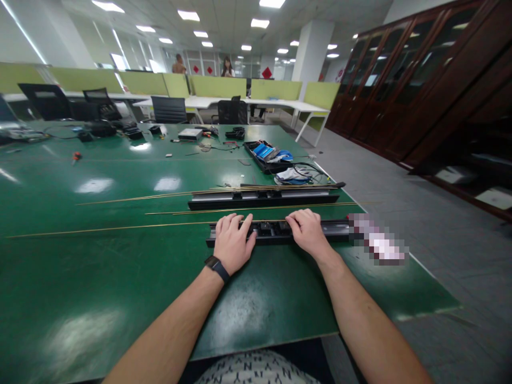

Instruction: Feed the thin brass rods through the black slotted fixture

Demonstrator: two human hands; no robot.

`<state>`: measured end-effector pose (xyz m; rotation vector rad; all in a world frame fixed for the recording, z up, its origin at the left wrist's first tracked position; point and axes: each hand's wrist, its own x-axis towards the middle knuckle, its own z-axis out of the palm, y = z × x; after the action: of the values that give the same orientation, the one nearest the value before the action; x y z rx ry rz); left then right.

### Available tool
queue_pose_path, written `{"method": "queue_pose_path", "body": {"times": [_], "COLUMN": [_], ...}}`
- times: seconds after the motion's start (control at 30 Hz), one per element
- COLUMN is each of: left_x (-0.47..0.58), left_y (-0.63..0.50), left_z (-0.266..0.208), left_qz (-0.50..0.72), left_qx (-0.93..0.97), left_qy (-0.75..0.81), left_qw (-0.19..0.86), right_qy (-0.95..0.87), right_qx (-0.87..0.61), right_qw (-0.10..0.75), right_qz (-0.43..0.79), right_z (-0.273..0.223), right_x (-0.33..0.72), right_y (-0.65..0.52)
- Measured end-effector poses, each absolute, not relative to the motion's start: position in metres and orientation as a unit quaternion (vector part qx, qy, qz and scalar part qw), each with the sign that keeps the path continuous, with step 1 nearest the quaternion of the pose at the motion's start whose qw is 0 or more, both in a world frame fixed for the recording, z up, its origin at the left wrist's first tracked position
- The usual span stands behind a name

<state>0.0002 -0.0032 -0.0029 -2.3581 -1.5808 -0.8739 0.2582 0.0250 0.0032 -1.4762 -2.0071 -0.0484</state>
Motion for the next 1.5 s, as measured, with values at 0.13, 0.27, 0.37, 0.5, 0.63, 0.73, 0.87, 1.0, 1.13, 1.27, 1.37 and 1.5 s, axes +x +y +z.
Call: {"method": "queue_pose_path", "body": {"times": [0.13,0.27,0.37,0.5,0.63,0.73,0.87,1.0,1.13,1.27,1.37,1.5], "left_x": [0.0006,0.0006,0.0004,0.0003,0.0005,0.0009,0.0013,0.001,0.0005,0.0004,0.0002,0.0001], "left_y": [-0.0028,-0.0024,-0.0026,-0.003,-0.0033,-0.0034,-0.0033,-0.0035,-0.0038,-0.0039,-0.0037,-0.0033], "left_z": [-0.0031,-0.0038,-0.0038,-0.0037,-0.0037,-0.0033,-0.0024,-0.0016,-0.0016,-0.0024,-0.0031,-0.0036], "left_qz": [-0.295,-0.295,-0.291,-0.292,-0.293,-0.293,-0.292,-0.293,-0.294,-0.294,-0.296,-0.295], "left_qx": [-0.792,-0.791,-0.793,-0.792,-0.791,-0.791,-0.791,-0.792,-0.791,-0.792,-0.792,-0.791], "left_qy": [-0.529,-0.528,-0.528,-0.528,-0.528,-0.529,-0.529,-0.527,-0.527,-0.525,-0.525,-0.527], "left_qw": [0.085,0.089,0.092,0.094,0.095,0.095,0.097,0.098,0.098,0.1,0.098,0.099], "right_qy": [-0.76,-0.764,-0.766,-0.762,-0.762,-0.768,-0.769,-0.766,-0.766,-0.767,-0.765,-0.763], "right_qx": [-0.566,-0.562,-0.562,-0.569,-0.564,-0.552,-0.553,-0.559,-0.558,-0.558,-0.559,-0.562], "right_qw": [0.321,0.316,0.31,0.309,0.318,0.324,0.32,0.317,0.32,0.318,0.319,0.319], "right_qz": [-0.02,-0.011,-0.017,-0.027,-0.032,-0.023,-0.012,-0.013,0.0,-0.006,-0.016,-0.02], "right_z": [0.0027,0.0009,0.0,0.0013,0.0024,0.0016,0.0001,0.0016,0.0046,0.0047,0.0034,0.0025], "right_x": [0.2585,0.2589,0.2587,0.2587,0.2597,0.2602,0.2593,0.2585,0.2578,0.2565,0.2567,0.2582], "right_y": [0.0248,0.0256,0.0262,0.0258,0.0249,0.025,0.026,0.0251,0.0236,0.0241,0.0247,0.0248]}}
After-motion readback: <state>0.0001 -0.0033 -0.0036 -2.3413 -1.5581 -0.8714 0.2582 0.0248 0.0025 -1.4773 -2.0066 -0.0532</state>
